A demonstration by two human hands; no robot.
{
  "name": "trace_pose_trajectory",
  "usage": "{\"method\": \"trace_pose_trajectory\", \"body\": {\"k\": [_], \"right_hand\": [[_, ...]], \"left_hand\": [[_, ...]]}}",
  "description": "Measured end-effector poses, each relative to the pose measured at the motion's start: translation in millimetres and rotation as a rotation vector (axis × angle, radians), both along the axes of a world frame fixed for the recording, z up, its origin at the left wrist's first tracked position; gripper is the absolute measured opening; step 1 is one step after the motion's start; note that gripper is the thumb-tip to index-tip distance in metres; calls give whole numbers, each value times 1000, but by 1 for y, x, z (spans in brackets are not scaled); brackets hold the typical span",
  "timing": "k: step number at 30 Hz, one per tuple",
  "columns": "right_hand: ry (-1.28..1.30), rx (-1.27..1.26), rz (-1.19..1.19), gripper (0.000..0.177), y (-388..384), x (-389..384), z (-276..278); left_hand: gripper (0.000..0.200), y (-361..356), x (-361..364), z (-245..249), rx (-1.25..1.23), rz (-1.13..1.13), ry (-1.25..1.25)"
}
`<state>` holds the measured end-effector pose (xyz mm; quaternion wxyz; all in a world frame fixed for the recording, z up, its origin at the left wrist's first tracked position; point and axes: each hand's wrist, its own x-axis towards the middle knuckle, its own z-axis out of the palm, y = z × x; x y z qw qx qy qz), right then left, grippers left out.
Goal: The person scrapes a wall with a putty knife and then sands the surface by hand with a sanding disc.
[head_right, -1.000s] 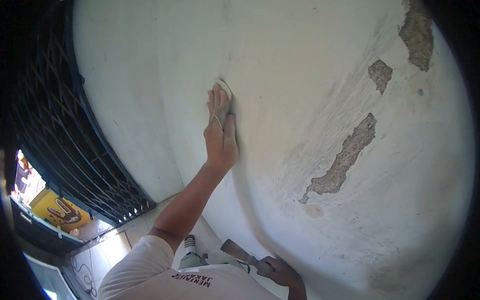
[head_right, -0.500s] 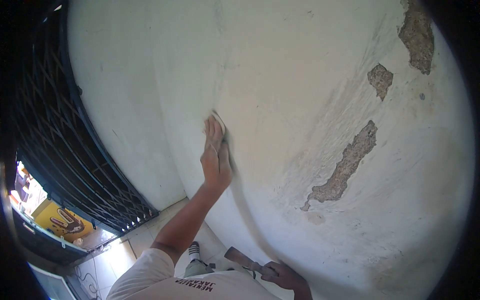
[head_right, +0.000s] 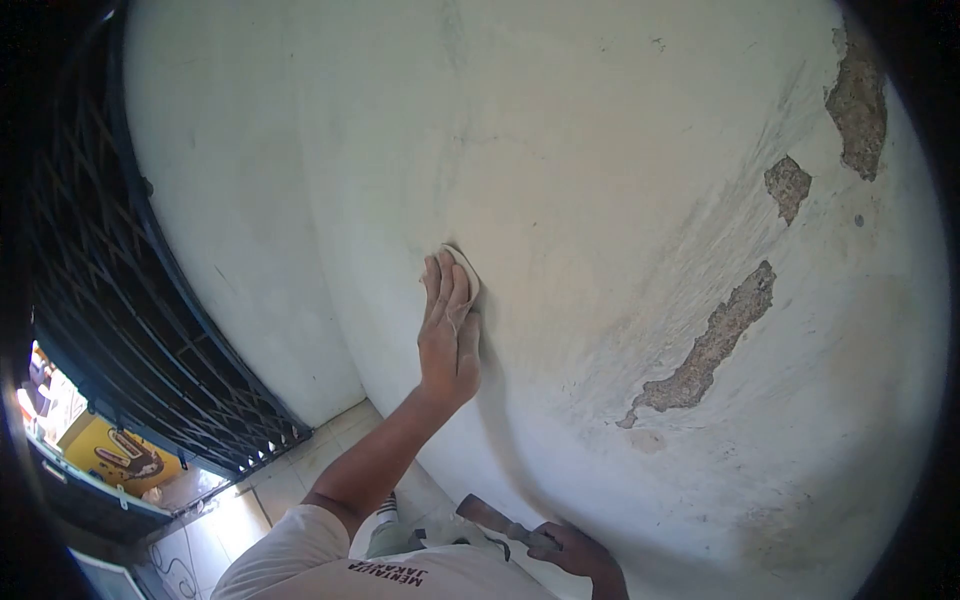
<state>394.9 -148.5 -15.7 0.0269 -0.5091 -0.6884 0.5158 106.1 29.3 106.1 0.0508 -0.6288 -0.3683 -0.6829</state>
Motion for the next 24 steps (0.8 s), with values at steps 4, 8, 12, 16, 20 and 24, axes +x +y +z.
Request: {"method": "trace_pose_trajectory", "body": {"k": [4, 8, 12, 16, 20, 24], "right_hand": [[-8, 49, -66, 42, 1, -8, -6], [64, 23, -159, 41, -3, -19, -14], [68, -40, -213, 41, -3, -46, -11], [90, -1, -317, 39, 4, -87, -7], [263, 70, -591, 37, 10, -135, -7], [280, 172, -740, 39, 14, -175, -33]], "left_hand": [[52, -15, 0, -68, -79, -83, 168], [58, -41, -13, -165, -261, -225, 333], [54, -60, -42, -197, -502, -314, 482], [37, -71, -84, -220, -694, -637, 453], [32, -75, -131, -241, -1496, -1043, -230], [35, -59, -165, -206, -1607, -1504, -440]]}}
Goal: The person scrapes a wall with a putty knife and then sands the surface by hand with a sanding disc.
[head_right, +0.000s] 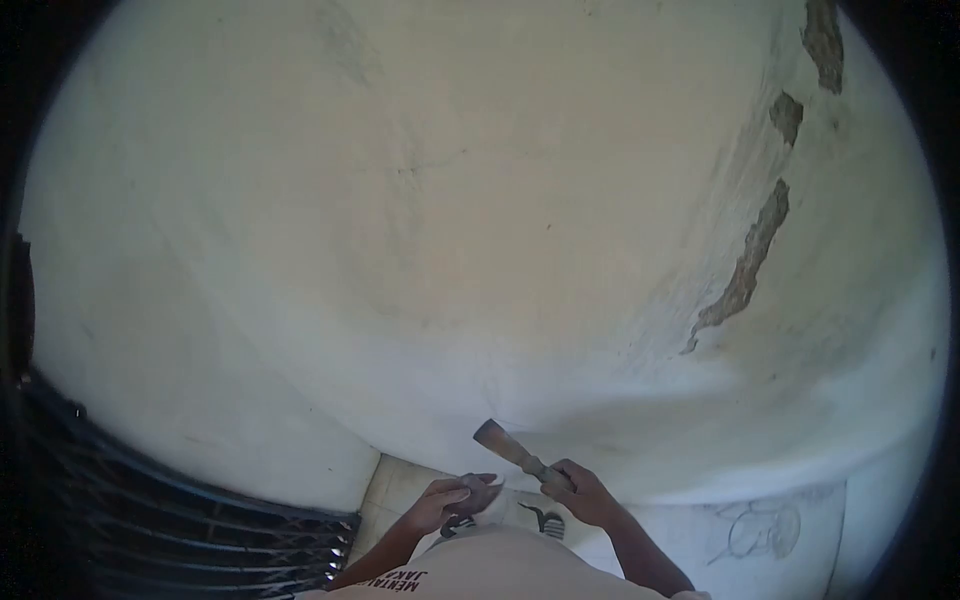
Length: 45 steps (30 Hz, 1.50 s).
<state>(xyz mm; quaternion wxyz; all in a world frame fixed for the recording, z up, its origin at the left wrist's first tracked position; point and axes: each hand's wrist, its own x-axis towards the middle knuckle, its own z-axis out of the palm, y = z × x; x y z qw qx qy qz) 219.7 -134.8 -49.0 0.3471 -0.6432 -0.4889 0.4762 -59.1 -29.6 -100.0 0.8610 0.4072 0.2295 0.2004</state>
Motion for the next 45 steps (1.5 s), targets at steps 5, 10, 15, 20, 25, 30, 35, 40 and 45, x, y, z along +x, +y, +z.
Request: {"method": "trace_pose_trajectory", "body": {"k": [5, 10, 15, 20, 25, 30, 35, 40, 45], "right_hand": [[57, 89, -79, 35, 0, -57, -2], [172, 101, -203, 39, -9, -108, -5], [326, 143, -244, 43, -26, -123, -20], [162, 186, -179, 40, -55, -134, -22], [808, 255, -278, 41, -81, -145, -24], [1264, 166, -342, 45, -98, -180, 10], [1075, 132, -509, 44, -96, -214, -4], [375, 317, -589, 28, -89, -214, 6], [-203, 570, -785, 28, -49, -194, 31]], "left_hand": [[42, 23, 10, 24, -86, -240, -75], [49, 35, 15, 38, -123, -352, -149], [35, 30, 21, 17, -194, -333, -125], [35, 2, 12, 11, -208, -167, -48], [30, -23, -1, 18, -32, -144, -41], [30, -43, -24, 17, 276, -274, 51], [25, -43, -41, 25, 506, -296, 210], [22, 17, -60, 34, 576, -154, 229], [26, 109, -93, 103, 759, 11, 203]]}}
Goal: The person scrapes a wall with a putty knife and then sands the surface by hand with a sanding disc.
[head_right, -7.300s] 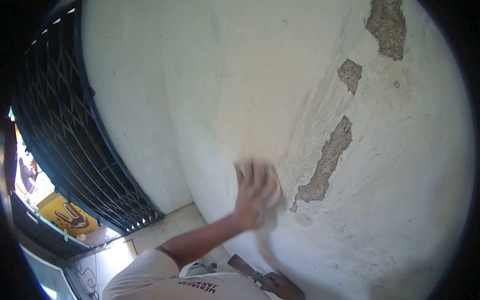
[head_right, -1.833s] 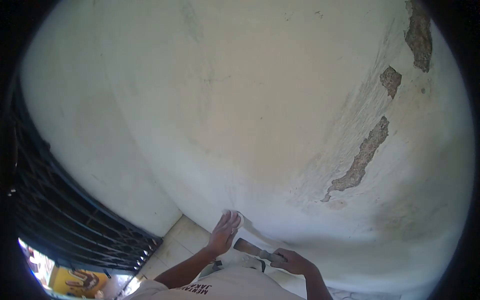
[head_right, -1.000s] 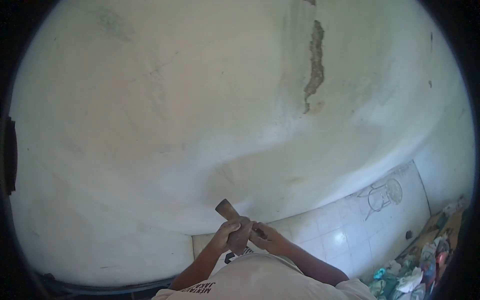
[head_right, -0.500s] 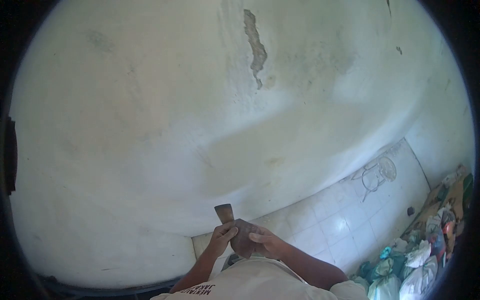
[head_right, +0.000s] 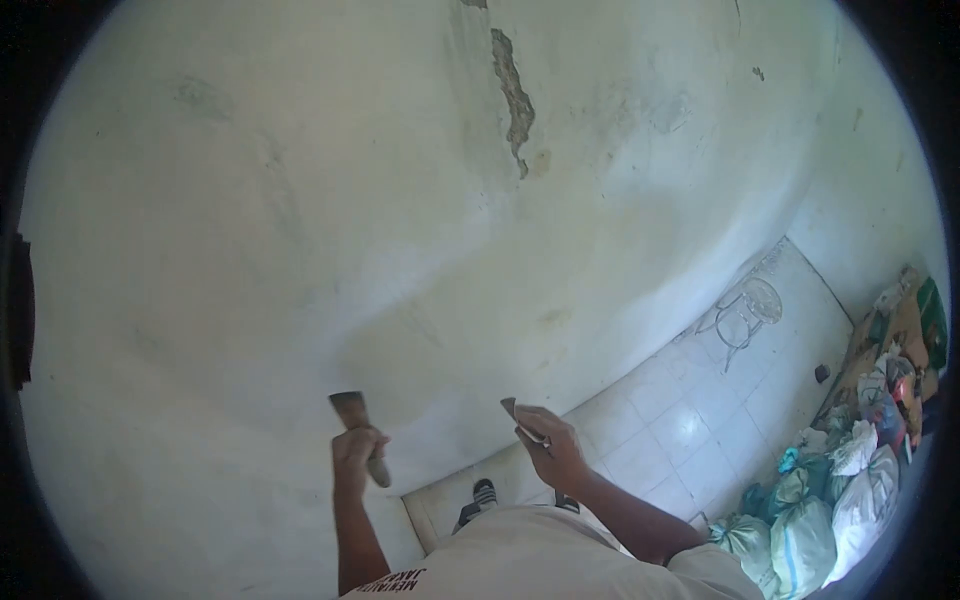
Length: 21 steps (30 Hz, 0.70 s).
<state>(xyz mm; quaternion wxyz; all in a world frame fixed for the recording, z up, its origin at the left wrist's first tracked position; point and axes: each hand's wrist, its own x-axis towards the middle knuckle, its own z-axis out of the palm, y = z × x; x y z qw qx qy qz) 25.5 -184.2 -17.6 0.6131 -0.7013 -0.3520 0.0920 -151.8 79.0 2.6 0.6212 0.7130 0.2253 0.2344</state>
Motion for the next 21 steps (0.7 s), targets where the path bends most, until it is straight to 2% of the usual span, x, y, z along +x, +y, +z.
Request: {"method": "trace_pose_trajectory", "body": {"k": [2, 4, 6, 8, 12, 16, 17, 20, 21], "right_hand": [[-272, 88, -65, 30, 26, 13, 11], [-476, 161, -120, 22, 59, 25, 39], [-670, 211, -198, 43, 92, 34, 73], [-808, 218, -253, 47, 118, 41, 102], [-953, 226, -345, 52, 165, 44, 125], [-976, 170, -484, 52, 198, 40, 90], [-961, 146, -469, 53, 203, 39, 66], [-877, -12, -468, 57, 215, 26, -33], [-852, -25, -473, 58, 215, 24, -60]], "left_hand": [[39, 38, -23, 20, 36, -72, -60], [54, 68, -44, 43, 58, -235, -209], [63, 93, -57, 66, 50, -393, -349], [65, 120, -68, 86, 109, -519, -416], [67, 181, -73, 97, 5, -849, -511], [68, 216, -59, 107, -58, -1111, -445], [65, 217, -53, 103, -119, -1192, -525], [60, 232, -58, 115, -24, -1254, -199], [56, 228, -46, 119, -5, -1349, -307]]}}
